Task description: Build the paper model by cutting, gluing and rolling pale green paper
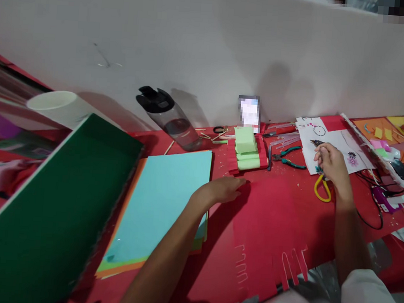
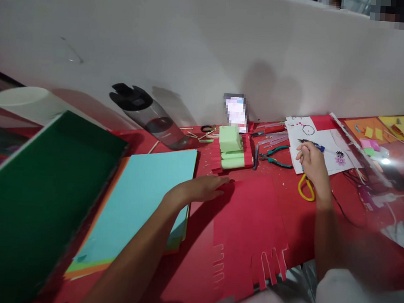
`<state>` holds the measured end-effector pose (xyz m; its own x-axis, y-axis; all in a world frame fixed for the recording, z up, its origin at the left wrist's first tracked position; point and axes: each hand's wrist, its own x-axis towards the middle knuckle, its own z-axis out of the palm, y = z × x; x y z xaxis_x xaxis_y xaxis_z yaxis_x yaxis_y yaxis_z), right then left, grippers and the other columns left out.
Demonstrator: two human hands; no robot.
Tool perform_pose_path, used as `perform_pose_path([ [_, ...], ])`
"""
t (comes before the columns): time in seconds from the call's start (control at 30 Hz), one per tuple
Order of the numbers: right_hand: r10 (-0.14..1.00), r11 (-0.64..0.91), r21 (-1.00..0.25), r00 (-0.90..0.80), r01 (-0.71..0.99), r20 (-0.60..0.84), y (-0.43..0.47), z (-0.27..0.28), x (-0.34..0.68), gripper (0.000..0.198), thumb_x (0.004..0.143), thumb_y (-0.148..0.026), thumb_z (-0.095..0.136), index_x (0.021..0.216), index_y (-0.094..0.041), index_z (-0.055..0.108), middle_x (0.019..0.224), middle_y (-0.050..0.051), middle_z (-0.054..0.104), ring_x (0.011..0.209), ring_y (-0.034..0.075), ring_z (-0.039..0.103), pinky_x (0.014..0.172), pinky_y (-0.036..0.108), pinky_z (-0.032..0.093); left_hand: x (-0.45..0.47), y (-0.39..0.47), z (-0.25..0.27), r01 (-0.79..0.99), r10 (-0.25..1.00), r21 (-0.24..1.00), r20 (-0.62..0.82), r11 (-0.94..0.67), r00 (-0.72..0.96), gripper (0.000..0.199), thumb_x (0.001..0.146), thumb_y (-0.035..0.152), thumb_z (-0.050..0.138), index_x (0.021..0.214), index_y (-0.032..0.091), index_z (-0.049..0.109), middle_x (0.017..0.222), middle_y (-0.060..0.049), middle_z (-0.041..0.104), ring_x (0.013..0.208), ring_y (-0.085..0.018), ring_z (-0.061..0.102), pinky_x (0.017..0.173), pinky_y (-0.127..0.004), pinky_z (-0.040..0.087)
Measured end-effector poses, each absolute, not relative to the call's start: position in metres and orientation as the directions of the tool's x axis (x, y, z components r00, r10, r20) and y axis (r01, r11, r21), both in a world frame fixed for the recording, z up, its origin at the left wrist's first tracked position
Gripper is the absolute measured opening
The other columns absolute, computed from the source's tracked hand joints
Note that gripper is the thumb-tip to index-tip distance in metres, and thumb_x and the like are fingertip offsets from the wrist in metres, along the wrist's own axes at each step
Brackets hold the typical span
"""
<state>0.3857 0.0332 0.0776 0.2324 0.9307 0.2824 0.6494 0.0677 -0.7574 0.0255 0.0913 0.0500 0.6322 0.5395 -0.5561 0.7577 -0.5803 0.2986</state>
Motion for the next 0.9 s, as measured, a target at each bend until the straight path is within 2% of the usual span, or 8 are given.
perform_pose_path([
  [0.07,0.897,0.163,-0.858,0.290,0.487,0.335,0.038,0.081,0.371,0.041,0.105,-0.062,0.049,0.097,-0.024,0.059,0.072,0.000,0.066,0.055,0.014,0.055,0.050,0.025,0.041,0.026,0.091,0.052,0.762,0.530,0.292,-0.575,-0.578,0.623,0.050,0.100,0.021,0.049,0.149,0.018,0.055,0.146,-0.019,0.066,0.131,-0.031,0.067,0.103,-0.037,0.053],
  [0.2,0.849,0.289,-0.902,0.349,0.321,0.396,0.044,0.087,0.340,0.043,0.102,-0.068,0.053,0.098,-0.025,0.058,0.074,0.000,0.067,0.057,0.013,0.057,0.052,0.024,0.046,0.025,0.090,0.052,0.757,0.552,0.302,-0.538,-0.579,0.637,0.044,0.103,0.026,0.048,0.145,0.019,0.056,0.141,-0.019,0.069,0.124,-0.030,0.070,0.098,-0.036,0.053],
  [0.33,0.869,0.325,-0.905,0.292,0.276,0.401,0.044,0.084,0.315,0.042,0.102,-0.068,0.053,0.099,-0.026,0.059,0.079,0.000,0.069,0.065,0.014,0.064,0.063,0.026,0.055,0.025,0.079,0.062,0.776,0.625,0.249,-0.474,-0.580,0.620,0.039,0.102,0.029,0.053,0.139,0.020,0.057,0.130,-0.019,0.073,0.118,-0.030,0.071,0.093,-0.035,0.053],
  [0.5,0.940,0.288,-0.906,0.089,0.311,0.330,0.038,0.077,0.310,0.036,0.101,-0.060,0.060,0.104,-0.024,0.067,0.101,0.004,0.071,0.084,0.017,0.070,0.078,0.031,0.060,0.036,0.061,0.091,0.835,0.724,0.149,-0.434,-0.529,0.536,0.034,0.106,0.028,0.044,0.134,0.015,0.060,0.138,-0.021,0.066,0.119,-0.036,0.068,0.087,-0.040,0.054],
  [0.63,0.919,0.342,-0.831,0.030,0.440,0.394,0.028,0.081,0.313,0.026,0.101,-0.048,0.065,0.095,-0.023,0.071,0.096,0.003,0.071,0.090,0.020,0.069,0.085,0.034,0.057,0.049,0.056,0.096,0.759,0.697,0.285,-0.300,-0.586,0.651,0.045,0.110,0.039,0.039,0.147,0.018,0.051,0.150,-0.018,0.060,0.124,-0.035,0.067,0.096,-0.043,0.052],
  [0.77,0.876,0.361,-0.836,0.157,0.413,0.456,0.018,0.085,0.305,0.028,0.099,-0.049,0.067,0.086,-0.024,0.071,0.087,0.003,0.070,0.082,0.020,0.067,0.077,0.035,0.058,0.063,0.054,0.078,0.616,0.638,0.511,-0.160,-0.599,0.753,0.053,0.110,0.050,0.038,0.156,0.024,0.039,0.162,-0.014,0.051,0.141,-0.032,0.056,0.107,-0.042,0.049],
  [0.83,0.849,0.352,-0.874,0.277,0.336,0.449,0.017,0.079,0.299,0.030,0.096,-0.054,0.069,0.089,-0.025,0.071,0.087,0.004,0.071,0.078,0.020,0.066,0.073,0.034,0.058,0.069,0.052,0.068,0.540,0.601,0.627,-0.140,-0.562,0.787,0.047,0.110,0.052,0.037,0.147,0.023,0.047,0.146,-0.014,0.064,0.128,-0.029,0.064,0.100,-0.039,0.052],
  [0.9,0.835,0.332,-0.909,0.370,0.251,0.407,0.021,0.069,0.295,0.033,0.095,-0.059,0.070,0.095,-0.026,0.072,0.089,0.004,0.071,0.077,0.019,0.067,0.072,0.033,0.059,0.072,0.051,0.063,0.493,0.604,0.714,-0.122,-0.498,0.788,0.040,0.111,0.051,0.033,0.127,0.022,0.056,0.116,-0.011,0.075,0.101,-0.025,0.072,0.088,-0.035,0.054],
])
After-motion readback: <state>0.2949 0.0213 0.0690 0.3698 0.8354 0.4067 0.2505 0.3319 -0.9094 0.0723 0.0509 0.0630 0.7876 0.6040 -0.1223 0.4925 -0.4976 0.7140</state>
